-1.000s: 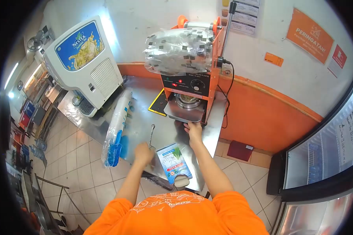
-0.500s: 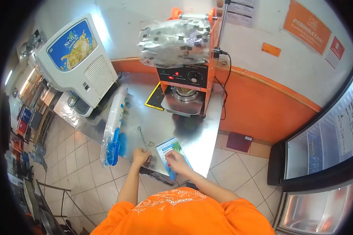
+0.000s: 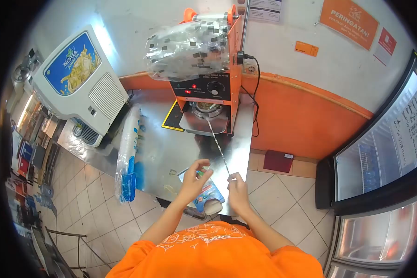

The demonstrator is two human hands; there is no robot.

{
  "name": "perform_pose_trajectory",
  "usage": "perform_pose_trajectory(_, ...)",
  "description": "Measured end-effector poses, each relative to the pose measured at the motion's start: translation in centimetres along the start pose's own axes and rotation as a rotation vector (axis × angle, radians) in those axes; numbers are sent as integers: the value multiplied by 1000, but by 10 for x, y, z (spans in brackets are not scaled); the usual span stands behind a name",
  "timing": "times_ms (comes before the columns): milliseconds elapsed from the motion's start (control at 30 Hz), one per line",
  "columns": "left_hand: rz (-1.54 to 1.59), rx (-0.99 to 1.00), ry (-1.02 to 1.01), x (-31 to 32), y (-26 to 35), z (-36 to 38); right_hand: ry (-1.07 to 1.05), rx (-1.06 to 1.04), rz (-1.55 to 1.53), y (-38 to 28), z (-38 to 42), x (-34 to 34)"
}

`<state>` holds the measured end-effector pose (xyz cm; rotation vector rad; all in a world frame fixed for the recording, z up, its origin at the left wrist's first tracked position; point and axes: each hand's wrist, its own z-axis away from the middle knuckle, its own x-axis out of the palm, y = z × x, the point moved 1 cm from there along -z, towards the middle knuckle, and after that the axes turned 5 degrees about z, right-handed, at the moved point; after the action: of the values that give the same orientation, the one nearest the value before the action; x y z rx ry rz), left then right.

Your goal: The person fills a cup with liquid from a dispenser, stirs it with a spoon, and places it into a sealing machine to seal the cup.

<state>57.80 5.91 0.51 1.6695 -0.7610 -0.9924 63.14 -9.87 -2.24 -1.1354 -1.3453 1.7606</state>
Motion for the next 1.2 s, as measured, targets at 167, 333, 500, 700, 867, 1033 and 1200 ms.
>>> perform_pose_trajectory(167, 34, -43, 44, -18, -6, -2, 148, -35, -47, 16, -19, -12)
perform_pose_trajectory(333, 56, -92, 37, -23, -24, 6, 269, -121, 57, 34, -52, -14)
perform_pose_trajectory(500, 73, -120, 29, -27, -23, 13, 343, -242, 99, 25, -85, -14)
perform_pose_trajectory(700, 78, -121, 71, -42, -31, 21, 213, -189, 74, 23, -91, -20)
perform_pose_trajectory(867, 104, -180, 85, -44, -42, 28, 66, -155, 111, 24, -93, -22)
perform_pose_trajectory(1033, 80, -163, 70, -43, -40, 31, 224, -186, 151, 26, -101, -23)
perform_pose_trajectory(1200, 144, -181, 44, -39, -40, 30, 126, -358, 220, 24, -104, -20)
